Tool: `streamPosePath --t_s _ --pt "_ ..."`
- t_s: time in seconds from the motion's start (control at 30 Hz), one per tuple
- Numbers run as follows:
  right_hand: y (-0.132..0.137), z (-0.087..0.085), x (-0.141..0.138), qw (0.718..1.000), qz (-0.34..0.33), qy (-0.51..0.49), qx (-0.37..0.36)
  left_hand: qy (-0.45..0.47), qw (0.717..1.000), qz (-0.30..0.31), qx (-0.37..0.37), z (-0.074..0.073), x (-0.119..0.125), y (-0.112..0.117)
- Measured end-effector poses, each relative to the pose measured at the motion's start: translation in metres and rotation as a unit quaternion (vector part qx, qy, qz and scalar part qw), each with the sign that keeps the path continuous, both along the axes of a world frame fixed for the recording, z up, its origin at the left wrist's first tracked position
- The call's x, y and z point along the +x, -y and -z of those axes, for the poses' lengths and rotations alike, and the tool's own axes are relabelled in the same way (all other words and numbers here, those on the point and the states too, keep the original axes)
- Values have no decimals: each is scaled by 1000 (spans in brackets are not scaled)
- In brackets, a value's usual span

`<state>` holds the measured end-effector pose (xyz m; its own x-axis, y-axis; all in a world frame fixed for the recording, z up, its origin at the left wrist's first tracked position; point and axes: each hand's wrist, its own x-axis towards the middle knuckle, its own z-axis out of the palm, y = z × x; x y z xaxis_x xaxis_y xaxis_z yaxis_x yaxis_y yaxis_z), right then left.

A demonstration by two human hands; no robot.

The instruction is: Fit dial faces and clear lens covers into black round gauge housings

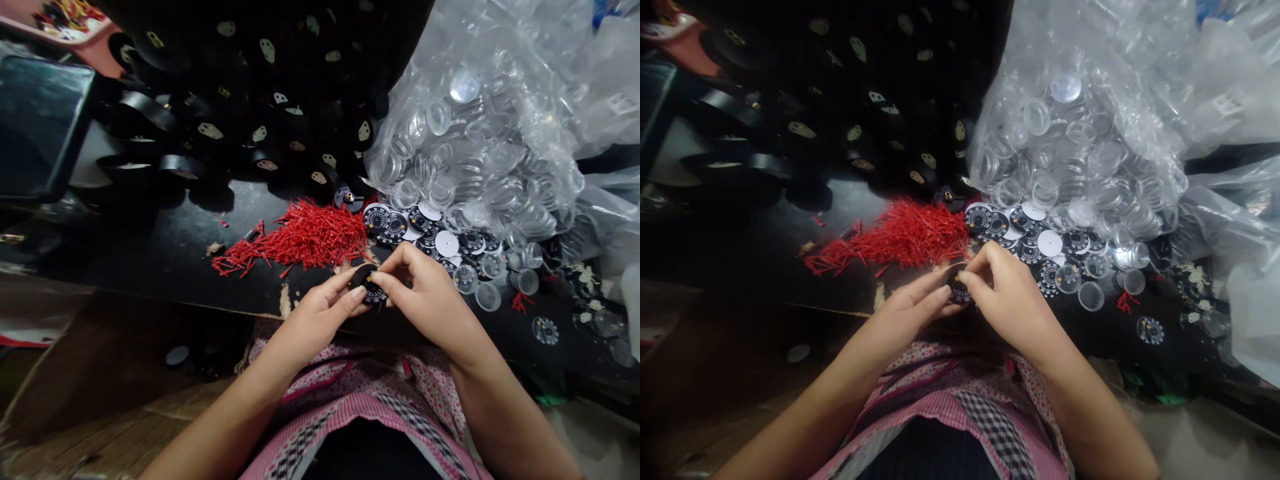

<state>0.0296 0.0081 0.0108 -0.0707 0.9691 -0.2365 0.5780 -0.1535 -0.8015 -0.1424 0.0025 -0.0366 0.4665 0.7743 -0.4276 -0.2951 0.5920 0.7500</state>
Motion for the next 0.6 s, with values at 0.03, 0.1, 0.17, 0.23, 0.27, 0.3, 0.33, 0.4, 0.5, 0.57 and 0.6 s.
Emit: streamPosePath --t_s 0.03,0.1,0.17,0.23,0.27,0.3,0.33,0.4,0.5,0.57,0.6 --pt "0 1 0 1000 6 -8 -3 -5 1000 0 9 1 0 1" --pt "1 3 0 1000 16 -24 -8 -19 999 0 29 4 1 2" --pt "0 6 0 999 23 -41 -5 -35 998 1 45 5 2 2" --pt "0 10 0 998 29 -59 7 -48 998 -4 48 6 3 2" --pt "0 11 0 997 30 -70 10 -53 997 -9 47 5 3 2" --pt "1 13 0 996 31 -82 8 -56 997 -14 46 5 4 2" --pt "1 14 0 995 32 -97 -2 -61 997 -19 45 4 4 2" --pt "2 15 0 991 30 -126 -39 -71 996 -25 45 1 4 2" --pt "4 16 0 985 29 -155 -68 -77 996 -21 45 -1 3 2" --pt "4 17 -1 982 30 -173 -69 -68 996 -19 45 -1 3 2" --pt "4 17 -1 981 31 -180 -68 -63 997 -19 44 0 2 1"
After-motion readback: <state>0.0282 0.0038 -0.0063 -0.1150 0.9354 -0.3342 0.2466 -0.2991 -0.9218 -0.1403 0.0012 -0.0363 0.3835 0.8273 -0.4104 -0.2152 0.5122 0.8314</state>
